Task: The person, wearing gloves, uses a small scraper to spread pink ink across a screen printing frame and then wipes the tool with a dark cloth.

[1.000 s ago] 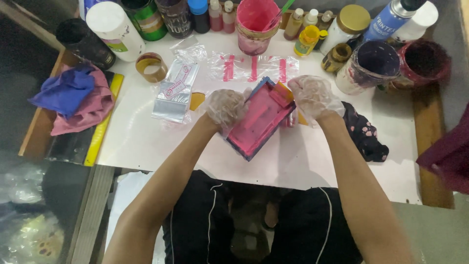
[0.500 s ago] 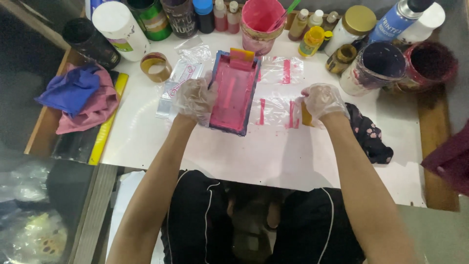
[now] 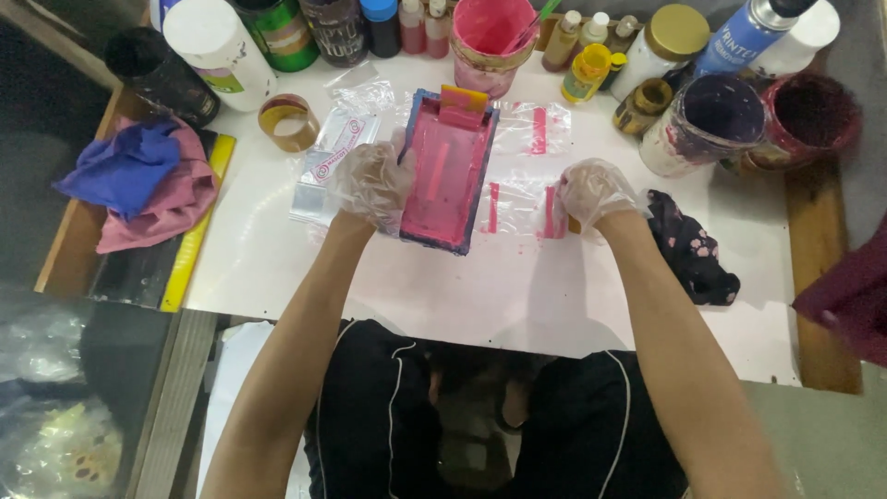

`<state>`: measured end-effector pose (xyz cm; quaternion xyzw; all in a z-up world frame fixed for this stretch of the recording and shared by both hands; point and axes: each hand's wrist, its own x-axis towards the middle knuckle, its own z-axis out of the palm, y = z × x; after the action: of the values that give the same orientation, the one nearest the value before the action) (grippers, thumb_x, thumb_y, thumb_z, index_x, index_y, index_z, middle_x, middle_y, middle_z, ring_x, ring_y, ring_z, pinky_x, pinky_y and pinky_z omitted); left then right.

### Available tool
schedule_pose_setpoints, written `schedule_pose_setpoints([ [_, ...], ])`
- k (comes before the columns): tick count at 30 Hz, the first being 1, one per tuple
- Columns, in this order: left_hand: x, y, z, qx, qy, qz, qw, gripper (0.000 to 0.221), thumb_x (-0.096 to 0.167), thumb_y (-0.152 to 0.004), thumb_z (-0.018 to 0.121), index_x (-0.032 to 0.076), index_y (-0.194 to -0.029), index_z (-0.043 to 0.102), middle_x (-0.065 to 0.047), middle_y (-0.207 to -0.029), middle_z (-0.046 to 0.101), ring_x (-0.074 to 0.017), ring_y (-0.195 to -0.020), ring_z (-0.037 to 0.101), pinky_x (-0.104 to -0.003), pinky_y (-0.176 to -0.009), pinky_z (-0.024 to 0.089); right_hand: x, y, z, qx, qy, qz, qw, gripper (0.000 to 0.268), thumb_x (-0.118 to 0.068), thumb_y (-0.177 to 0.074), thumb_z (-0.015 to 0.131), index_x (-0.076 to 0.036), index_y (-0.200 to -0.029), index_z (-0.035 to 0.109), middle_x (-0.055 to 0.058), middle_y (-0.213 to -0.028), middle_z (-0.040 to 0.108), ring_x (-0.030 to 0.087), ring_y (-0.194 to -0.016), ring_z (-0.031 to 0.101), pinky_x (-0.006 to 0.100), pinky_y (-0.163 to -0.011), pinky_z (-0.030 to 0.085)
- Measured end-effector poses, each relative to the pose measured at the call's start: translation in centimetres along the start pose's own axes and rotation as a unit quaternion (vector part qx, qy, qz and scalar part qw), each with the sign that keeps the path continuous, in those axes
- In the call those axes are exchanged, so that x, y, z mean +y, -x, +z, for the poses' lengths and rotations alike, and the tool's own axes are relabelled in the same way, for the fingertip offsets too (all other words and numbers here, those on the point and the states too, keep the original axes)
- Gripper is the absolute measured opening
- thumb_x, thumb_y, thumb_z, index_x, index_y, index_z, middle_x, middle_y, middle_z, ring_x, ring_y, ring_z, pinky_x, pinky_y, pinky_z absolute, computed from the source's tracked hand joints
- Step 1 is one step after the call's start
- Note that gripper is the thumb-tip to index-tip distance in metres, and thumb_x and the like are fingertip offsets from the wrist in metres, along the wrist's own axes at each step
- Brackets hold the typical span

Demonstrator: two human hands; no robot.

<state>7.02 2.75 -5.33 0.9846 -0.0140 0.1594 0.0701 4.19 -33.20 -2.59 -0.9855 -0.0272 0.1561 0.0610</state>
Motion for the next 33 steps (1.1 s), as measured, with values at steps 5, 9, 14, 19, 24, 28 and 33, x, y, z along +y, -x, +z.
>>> schedule_pose_setpoints([
  [5,-0.1,-0.1,-2.4,-0.074,0.054,-0.002,0.996,0.048,0.052,-0.096,0.051,0.024,-0.129,0.070,-0.015,-0.100,0.077,-0.0364,-0.102,0.072,-0.052,-0.086,0.058,2.2,-2.1,0.8,0.003,-0.041,0.005,0.999,0.032,-0.029,-0.099,0.055,-0.014,-0.113,0.079,0.020,-0.113,0.076,0.041,-0.113,0.070,0.053,-0.097,0.056],
  [9,0.1,0.4,-2.3,-0.042,0.039,0.004,0.998,0.044,0.048,-0.097,0.056,0.021,-0.128,0.072,-0.017,-0.099,0.077,-0.0375,-0.101,0.072,-0.051,-0.085,0.058,0.5,0.9,-1.6,0.051,-0.067,0.042,0.996,0.027,-0.027,-0.097,0.059,-0.016,-0.111,0.080,0.017,-0.110,0.077,0.036,-0.110,0.072,0.045,-0.095,0.058],
  [14,-0.2,-0.2,-1.1,-0.085,0.047,-0.025,0.995,0.050,0.054,-0.095,0.050,0.025,-0.130,0.070,-0.014,-0.100,0.077,-0.0369,-0.104,0.072,-0.053,-0.086,0.057,2.9,0.1,-0.9,0.026,-0.149,0.064,0.986,0.027,-0.035,-0.094,0.064,-0.022,-0.114,0.077,0.011,-0.116,0.075,0.035,-0.118,0.067,0.050,-0.101,0.054],
  [19,-0.2,0.0,-0.8,-0.035,0.044,-0.014,0.998,0.044,0.048,-0.092,0.056,0.023,-0.124,0.073,-0.013,-0.091,0.077,-0.0357,-0.095,0.074,-0.051,-0.080,0.059,5.3,-1.8,1.2,0.033,-0.112,0.059,0.991,0.034,-0.043,-0.091,0.068,-0.024,-0.118,0.076,0.006,-0.117,0.076,0.032,-0.120,0.066,0.048,-0.102,0.053],
  [24,0.1,0.0,0.2,0.018,0.043,0.000,0.999,0.041,0.047,-0.090,0.059,0.020,-0.115,0.077,-0.013,-0.082,0.075,-0.0362,-0.087,0.074,-0.051,-0.072,0.060,3.9,-0.5,0.0,0.062,-0.126,0.093,0.986,0.025,-0.026,-0.092,0.065,-0.019,-0.113,0.079,0.009,-0.111,0.077,0.033,-0.116,0.069,0.047,-0.100,0.053],
  [28,0.1,0.1,0.4,0.059,0.041,0.005,0.997,0.038,0.046,-0.089,0.061,0.020,-0.112,0.079,-0.015,-0.079,0.074,-0.0367,-0.083,0.074,-0.050,-0.068,0.060,2.6,1.7,-2.6,0.028,-0.158,0.118,0.980,0.015,-0.032,-0.081,0.066,-0.033,-0.085,0.080,-0.003,-0.092,0.079,0.025,-0.102,0.074,0.042,-0.094,0.056],
  [33,1.1,0.4,-1.1,0.037,0.048,-0.018,0.998,0.043,0.050,-0.091,0.057,0.020,-0.115,0.078,-0.013,-0.083,0.074,-0.0355,-0.087,0.074,-0.051,-0.074,0.060,-4.0,9.1,-12.2,-0.105,-0.339,0.217,0.909,0.022,-0.018,-0.086,0.076,0.002,-0.095,0.078,0.020,-0.086,0.073,0.028,-0.080,0.072,0.039,-0.078,0.056],
])
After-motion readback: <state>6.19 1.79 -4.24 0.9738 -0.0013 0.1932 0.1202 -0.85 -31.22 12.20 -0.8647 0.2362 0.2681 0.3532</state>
